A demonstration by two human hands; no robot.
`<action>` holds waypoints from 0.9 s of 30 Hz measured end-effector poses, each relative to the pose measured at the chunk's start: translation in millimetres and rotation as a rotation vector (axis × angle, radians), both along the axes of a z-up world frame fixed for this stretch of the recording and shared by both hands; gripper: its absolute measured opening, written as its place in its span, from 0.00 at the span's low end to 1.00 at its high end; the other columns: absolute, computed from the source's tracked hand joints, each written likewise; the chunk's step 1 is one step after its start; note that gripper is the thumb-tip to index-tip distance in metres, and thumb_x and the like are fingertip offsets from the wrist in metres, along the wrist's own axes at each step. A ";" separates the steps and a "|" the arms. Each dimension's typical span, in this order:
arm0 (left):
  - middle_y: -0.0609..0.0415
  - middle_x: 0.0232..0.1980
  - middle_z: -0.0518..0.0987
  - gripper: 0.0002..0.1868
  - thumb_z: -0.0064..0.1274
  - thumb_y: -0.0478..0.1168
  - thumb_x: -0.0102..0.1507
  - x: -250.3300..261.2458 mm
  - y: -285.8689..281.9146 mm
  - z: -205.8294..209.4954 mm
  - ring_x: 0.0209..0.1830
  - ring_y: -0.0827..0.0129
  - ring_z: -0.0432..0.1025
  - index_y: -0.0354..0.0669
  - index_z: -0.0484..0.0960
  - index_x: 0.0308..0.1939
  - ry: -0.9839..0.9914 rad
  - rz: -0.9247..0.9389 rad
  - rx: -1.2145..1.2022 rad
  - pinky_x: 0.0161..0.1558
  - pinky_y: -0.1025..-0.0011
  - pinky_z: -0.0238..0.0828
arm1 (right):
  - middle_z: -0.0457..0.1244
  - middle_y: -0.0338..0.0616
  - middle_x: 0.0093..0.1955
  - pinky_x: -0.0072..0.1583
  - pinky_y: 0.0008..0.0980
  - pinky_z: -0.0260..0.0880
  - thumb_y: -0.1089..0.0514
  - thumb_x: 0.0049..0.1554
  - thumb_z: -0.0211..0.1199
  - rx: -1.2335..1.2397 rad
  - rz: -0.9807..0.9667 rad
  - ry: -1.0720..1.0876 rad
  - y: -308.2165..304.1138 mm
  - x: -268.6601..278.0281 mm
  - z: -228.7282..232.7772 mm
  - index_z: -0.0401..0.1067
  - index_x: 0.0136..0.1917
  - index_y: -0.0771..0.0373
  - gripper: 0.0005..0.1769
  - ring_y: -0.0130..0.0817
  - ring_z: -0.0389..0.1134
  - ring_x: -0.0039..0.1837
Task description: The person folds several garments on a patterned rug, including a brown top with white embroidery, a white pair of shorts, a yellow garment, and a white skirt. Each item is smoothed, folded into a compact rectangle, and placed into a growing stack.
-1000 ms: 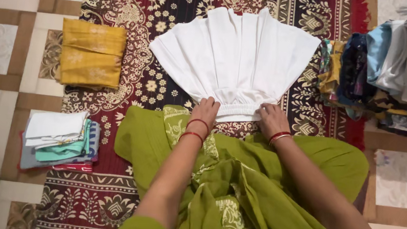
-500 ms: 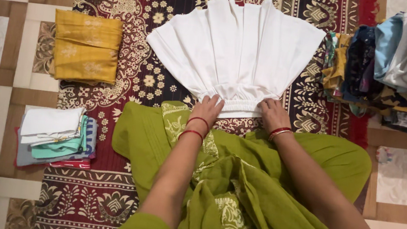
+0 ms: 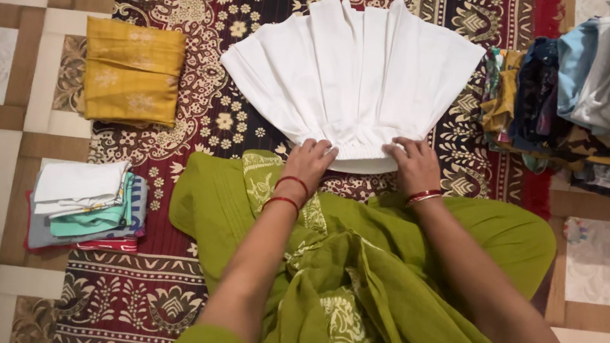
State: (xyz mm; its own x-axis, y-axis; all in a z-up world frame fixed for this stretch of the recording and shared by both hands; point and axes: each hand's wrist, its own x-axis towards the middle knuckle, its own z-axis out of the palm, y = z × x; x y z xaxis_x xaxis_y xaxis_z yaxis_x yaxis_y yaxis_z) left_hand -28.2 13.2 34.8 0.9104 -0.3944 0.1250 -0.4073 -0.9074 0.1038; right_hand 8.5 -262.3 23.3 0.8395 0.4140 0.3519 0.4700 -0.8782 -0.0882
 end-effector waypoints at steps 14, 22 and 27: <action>0.55 0.54 0.76 0.18 0.57 0.44 0.60 -3.2 -3.4 12.7 0.57 0.58 0.68 0.51 0.82 0.54 0.351 0.007 0.045 0.57 0.58 0.68 | 0.65 0.40 0.62 0.58 0.43 0.68 0.61 0.47 0.65 -0.078 0.063 0.350 1.7 -18.0 -3.5 0.76 0.60 0.50 0.26 0.44 0.65 0.59; 0.55 0.60 0.72 0.29 0.58 0.40 0.59 -0.3 -4.9 1.4 0.60 0.57 0.68 0.58 0.76 0.65 0.395 0.055 0.065 0.58 0.58 0.69 | 0.63 0.42 0.66 0.66 0.43 0.65 0.60 0.43 0.66 -0.111 0.104 0.425 1.6 -15.3 -18.0 0.73 0.65 0.47 0.34 0.46 0.62 0.66; 0.55 0.62 0.71 0.31 0.58 0.37 0.59 9.8 -13.4 4.4 0.63 0.57 0.66 0.59 0.74 0.66 0.514 0.119 0.077 0.59 0.57 0.70 | 0.60 0.42 0.70 0.67 0.43 0.64 0.61 0.45 0.67 -0.132 0.109 0.467 -1.4 -12.3 -25.8 0.71 0.68 0.42 0.37 0.49 0.60 0.69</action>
